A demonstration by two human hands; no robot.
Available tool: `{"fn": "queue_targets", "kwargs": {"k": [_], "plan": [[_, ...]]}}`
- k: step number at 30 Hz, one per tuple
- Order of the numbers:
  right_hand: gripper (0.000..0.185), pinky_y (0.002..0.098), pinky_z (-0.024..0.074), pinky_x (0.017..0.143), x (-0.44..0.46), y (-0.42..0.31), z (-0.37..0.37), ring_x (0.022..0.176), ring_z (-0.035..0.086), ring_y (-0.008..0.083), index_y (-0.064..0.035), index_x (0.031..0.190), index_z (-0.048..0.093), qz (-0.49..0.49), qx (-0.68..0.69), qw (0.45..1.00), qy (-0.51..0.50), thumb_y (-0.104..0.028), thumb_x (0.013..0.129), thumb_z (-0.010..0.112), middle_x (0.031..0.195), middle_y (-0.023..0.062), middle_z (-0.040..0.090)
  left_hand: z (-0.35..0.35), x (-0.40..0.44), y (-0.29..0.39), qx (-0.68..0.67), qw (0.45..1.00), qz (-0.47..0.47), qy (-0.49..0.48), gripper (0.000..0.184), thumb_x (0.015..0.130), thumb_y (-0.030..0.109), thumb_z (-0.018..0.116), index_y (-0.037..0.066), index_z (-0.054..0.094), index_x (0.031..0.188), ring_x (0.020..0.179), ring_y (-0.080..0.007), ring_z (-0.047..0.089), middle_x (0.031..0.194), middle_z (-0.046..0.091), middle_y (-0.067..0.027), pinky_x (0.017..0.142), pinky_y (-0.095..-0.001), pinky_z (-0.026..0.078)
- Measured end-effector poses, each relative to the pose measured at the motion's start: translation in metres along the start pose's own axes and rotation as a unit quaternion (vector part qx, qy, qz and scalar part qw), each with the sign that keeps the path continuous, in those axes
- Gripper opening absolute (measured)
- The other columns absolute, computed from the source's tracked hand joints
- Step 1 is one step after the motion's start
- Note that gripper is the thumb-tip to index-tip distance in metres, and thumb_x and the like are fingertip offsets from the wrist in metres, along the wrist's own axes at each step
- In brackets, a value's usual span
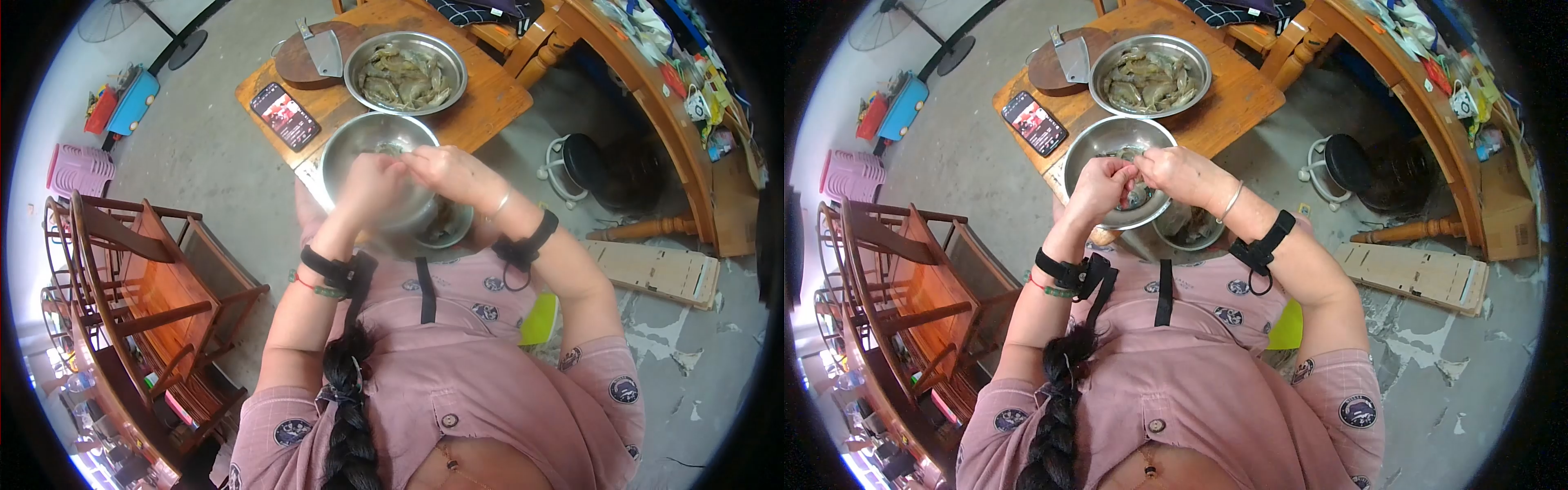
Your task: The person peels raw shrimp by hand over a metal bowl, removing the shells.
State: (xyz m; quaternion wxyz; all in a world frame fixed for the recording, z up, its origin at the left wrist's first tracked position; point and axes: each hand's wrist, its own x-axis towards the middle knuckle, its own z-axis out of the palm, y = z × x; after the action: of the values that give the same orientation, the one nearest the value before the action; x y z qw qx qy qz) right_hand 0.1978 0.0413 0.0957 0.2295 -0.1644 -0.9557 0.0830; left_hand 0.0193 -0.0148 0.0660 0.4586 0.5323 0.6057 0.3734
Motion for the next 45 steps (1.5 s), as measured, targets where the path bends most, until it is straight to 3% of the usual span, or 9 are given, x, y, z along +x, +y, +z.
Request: {"fn": "queue_targets", "kwargs": {"k": [7,15,28,33,39,45], "plan": [[0.007,0.0414,0.0498,0.060,0.005,0.002,-0.001,0.067,0.061,0.0332,-0.0010,0.081,0.057,0.019,0.095,0.995,0.008,-0.006,0.078,0.061,0.069,0.0151,0.057,-0.002,-0.001,-0.003,-0.045,0.999,-0.023,-0.008,0.022,0.095,0.012,0.058,-0.001,0.065,0.078,0.047,-0.0076,0.047,0.059,0.053,0.0015,0.044,-0.0251,0.041],[0.011,0.0407,0.0510,0.066,0.009,0.002,-0.002,0.073,0.063,0.0340,-0.0002,0.089,0.064,0.057,0.178,0.982,0.038,-0.007,0.081,0.060,0.076,0.0167,0.062,-0.002,-0.005,0.006,-0.094,0.994,-0.047,-0.023,0.022,0.095,0.012,0.058,0.000,0.064,0.077,0.048,-0.0079,0.047,0.061,0.054,0.0010,0.044,-0.0241,0.041],[0.015,0.0411,0.0520,0.066,0.014,0.004,-0.002,0.075,0.064,0.0354,0.0003,0.091,0.065,0.065,0.141,0.988,-0.015,-0.004,0.078,0.059,0.077,0.0198,0.063,-0.007,-0.001,0.002,-0.190,0.975,-0.110,-0.019,0.017,0.094,0.011,0.059,0.000,0.066,0.084,0.048,-0.0091,0.048,0.063,0.056,-0.0001,0.044,-0.0235,0.041],[0.013,0.0417,0.0513,0.064,0.015,0.001,-0.002,0.072,0.063,0.0367,0.0014,0.088,0.063,0.078,0.179,0.980,0.042,-0.001,0.075,0.058,0.076,0.0200,0.063,-0.006,-0.001,-0.001,-0.214,0.971,-0.106,-0.026,0.018,0.094,0.012,0.058,0.000,0.065,0.083,0.048,-0.0099,0.049,0.063,0.056,-0.0001,0.046,-0.0234,0.042],[0.014,0.0434,0.0509,0.064,0.018,-0.004,-0.007,0.074,0.062,0.0392,0.0022,0.087,0.063,0.104,0.169,0.980,0.009,-0.003,0.074,0.059,0.077,0.0214,0.062,-0.005,-0.001,0.003,-0.206,0.973,-0.105,-0.005,0.019,0.095,0.012,0.057,0.000,0.065,0.083,0.050,-0.0105,0.050,0.065,0.057,-0.0011,0.047,-0.0234,0.042],[0.014,0.0435,0.0513,0.064,0.019,-0.004,0.000,0.074,0.063,0.0392,0.0017,0.085,0.064,0.115,0.146,0.982,0.039,-0.002,0.073,0.058,0.077,0.0214,0.063,-0.002,-0.003,0.005,-0.204,0.973,-0.109,0.015,0.018,0.094,0.011,0.057,-0.001,0.065,0.082,0.050,-0.0104,0.051,0.066,0.058,-0.0016,0.046,-0.0233,0.042]]}}
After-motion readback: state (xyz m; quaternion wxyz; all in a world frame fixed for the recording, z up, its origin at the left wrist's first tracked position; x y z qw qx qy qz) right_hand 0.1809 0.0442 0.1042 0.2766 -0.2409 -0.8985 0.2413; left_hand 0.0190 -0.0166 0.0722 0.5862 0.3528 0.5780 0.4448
